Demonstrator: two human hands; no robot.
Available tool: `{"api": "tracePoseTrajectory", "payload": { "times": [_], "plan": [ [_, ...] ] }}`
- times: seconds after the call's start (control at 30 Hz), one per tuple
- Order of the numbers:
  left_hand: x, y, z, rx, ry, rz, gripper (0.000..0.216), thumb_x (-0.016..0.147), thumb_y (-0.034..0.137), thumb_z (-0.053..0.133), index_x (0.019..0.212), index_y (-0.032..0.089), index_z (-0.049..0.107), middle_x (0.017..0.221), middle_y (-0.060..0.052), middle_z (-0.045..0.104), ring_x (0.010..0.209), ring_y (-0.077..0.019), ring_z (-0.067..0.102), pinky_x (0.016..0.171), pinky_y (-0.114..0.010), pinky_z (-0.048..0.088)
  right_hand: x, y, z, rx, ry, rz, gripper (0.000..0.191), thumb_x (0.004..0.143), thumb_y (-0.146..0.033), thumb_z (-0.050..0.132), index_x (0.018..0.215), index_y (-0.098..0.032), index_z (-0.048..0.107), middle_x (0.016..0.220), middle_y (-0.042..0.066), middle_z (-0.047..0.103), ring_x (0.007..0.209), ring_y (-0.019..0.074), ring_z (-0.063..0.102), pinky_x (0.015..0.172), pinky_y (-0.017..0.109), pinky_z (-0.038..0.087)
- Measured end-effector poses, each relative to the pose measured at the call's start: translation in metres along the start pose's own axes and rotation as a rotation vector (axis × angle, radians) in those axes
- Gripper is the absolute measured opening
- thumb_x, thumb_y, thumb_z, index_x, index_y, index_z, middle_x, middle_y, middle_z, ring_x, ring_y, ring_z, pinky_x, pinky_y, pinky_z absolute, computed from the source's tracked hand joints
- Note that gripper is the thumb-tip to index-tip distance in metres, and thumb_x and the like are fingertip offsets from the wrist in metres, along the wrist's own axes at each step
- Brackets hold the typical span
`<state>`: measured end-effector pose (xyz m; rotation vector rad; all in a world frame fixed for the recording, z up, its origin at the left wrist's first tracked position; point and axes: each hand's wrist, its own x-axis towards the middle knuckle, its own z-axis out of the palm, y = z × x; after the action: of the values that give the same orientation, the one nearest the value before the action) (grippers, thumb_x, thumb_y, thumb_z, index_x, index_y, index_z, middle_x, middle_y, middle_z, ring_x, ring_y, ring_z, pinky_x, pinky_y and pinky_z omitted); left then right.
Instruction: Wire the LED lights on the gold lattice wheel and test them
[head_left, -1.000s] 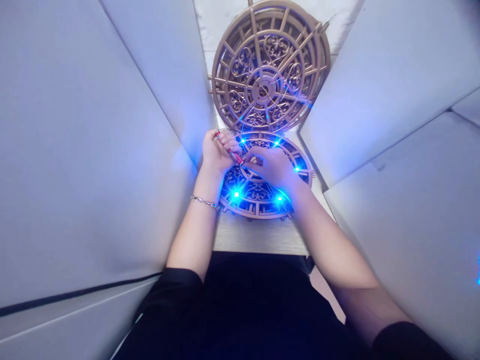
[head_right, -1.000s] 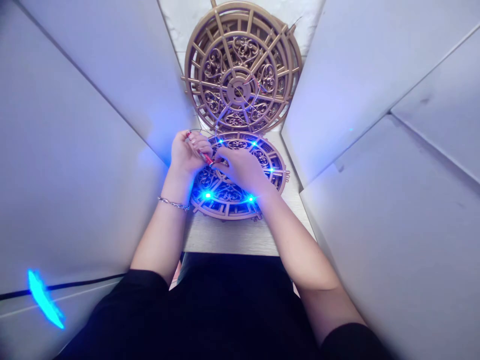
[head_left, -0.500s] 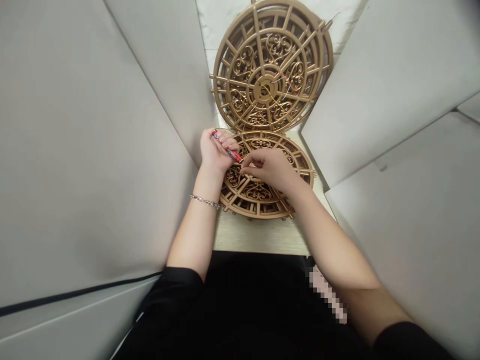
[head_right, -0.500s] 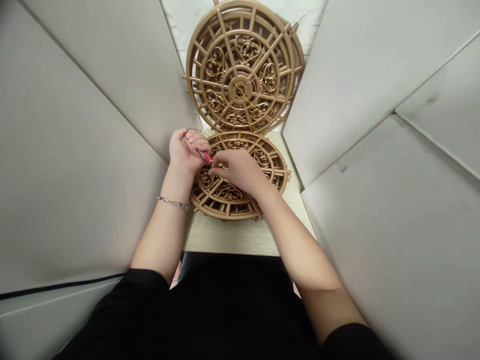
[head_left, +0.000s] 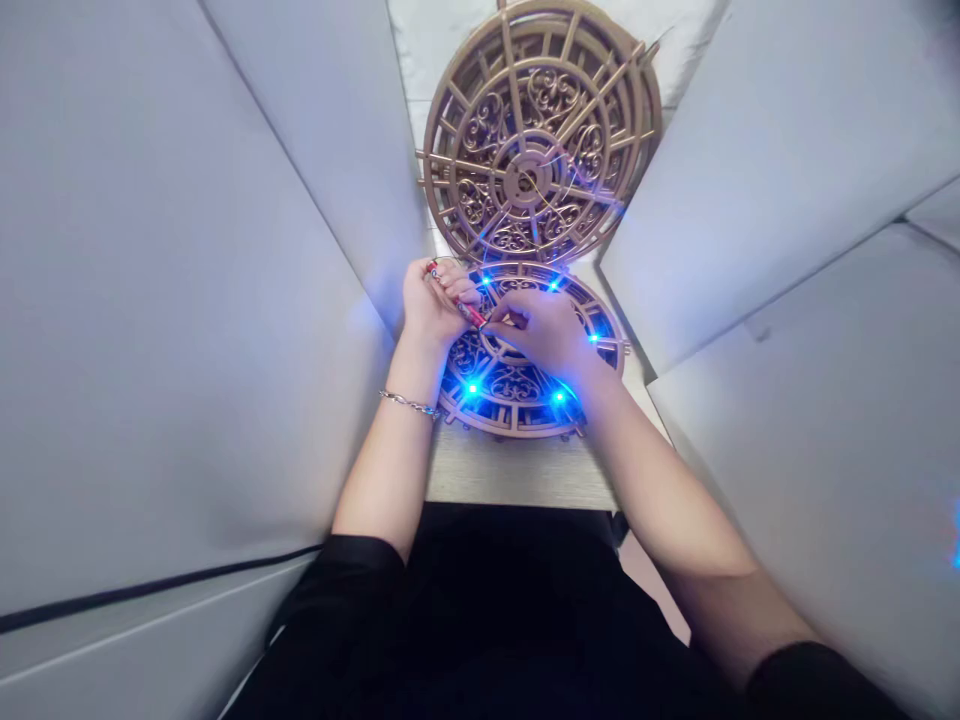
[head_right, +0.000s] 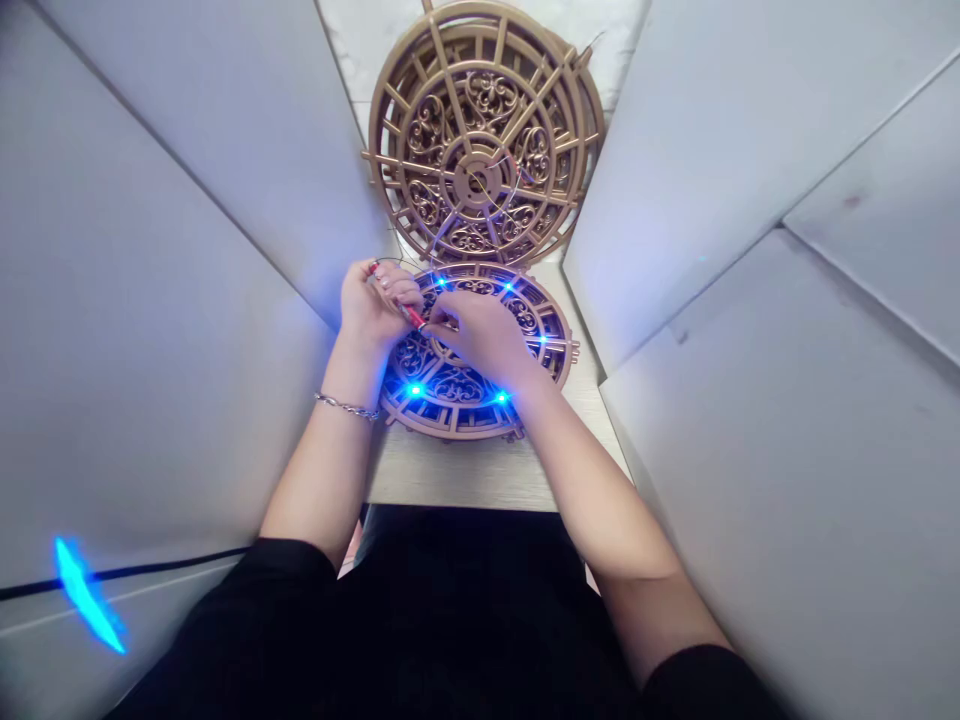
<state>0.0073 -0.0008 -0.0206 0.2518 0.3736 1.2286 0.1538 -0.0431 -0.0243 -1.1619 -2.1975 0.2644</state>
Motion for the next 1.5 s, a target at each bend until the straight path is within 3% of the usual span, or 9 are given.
{"api": "tracePoseTrajectory", "payload": {
  "times": [0.4, 0.7, 1.5],
  "plan": [
    [0.002, 0.001, -0.002, -0.007, -0.041, -0.009, 0.034, 0.081, 0.027, 0.03, 0.048, 0.019, 0.026, 0.037, 0.005, 0.031, 0.03, -0.0039, 0.031, 0.034, -0.016, 0.028, 0.0, 0.003, 0.002, 0.037, 0.029, -0.021, 0.011, 0.076, -0.029, 0.056, 0.075, -0.018, 0.059, 0.068, 0.0, 0.055, 0.063, 0.0107, 0.048, 0.06, 0.025, 0.034],
    [0.001, 0.001, -0.002, -0.013, -0.032, -0.004, 0.033, 0.081, 0.027, 0.029, 0.049, 0.019, 0.026, 0.036, 0.005, 0.032, 0.029, -0.0042, 0.031, 0.034, -0.016, 0.029, 0.001, 0.009, 0.005, 0.078, 0.023, -0.033, 0.011, 0.078, -0.029, 0.053, 0.078, -0.021, 0.06, 0.082, 0.002, 0.063, 0.076, 0.015, 0.055, 0.071, 0.03, 0.04],
    [0.001, 0.001, -0.002, -0.062, -0.027, 0.018, 0.032, 0.08, 0.029, 0.03, 0.05, 0.019, 0.023, 0.036, 0.006, 0.031, 0.029, -0.0036, 0.029, 0.033, -0.016, 0.027, 0.001, 0.002, 0.001, 0.211, 0.039, 0.058, 0.012, 0.071, -0.028, 0.061, 0.067, -0.017, 0.063, 0.066, -0.001, 0.062, 0.061, 0.0095, 0.051, 0.061, 0.024, 0.036]
  ]
}}
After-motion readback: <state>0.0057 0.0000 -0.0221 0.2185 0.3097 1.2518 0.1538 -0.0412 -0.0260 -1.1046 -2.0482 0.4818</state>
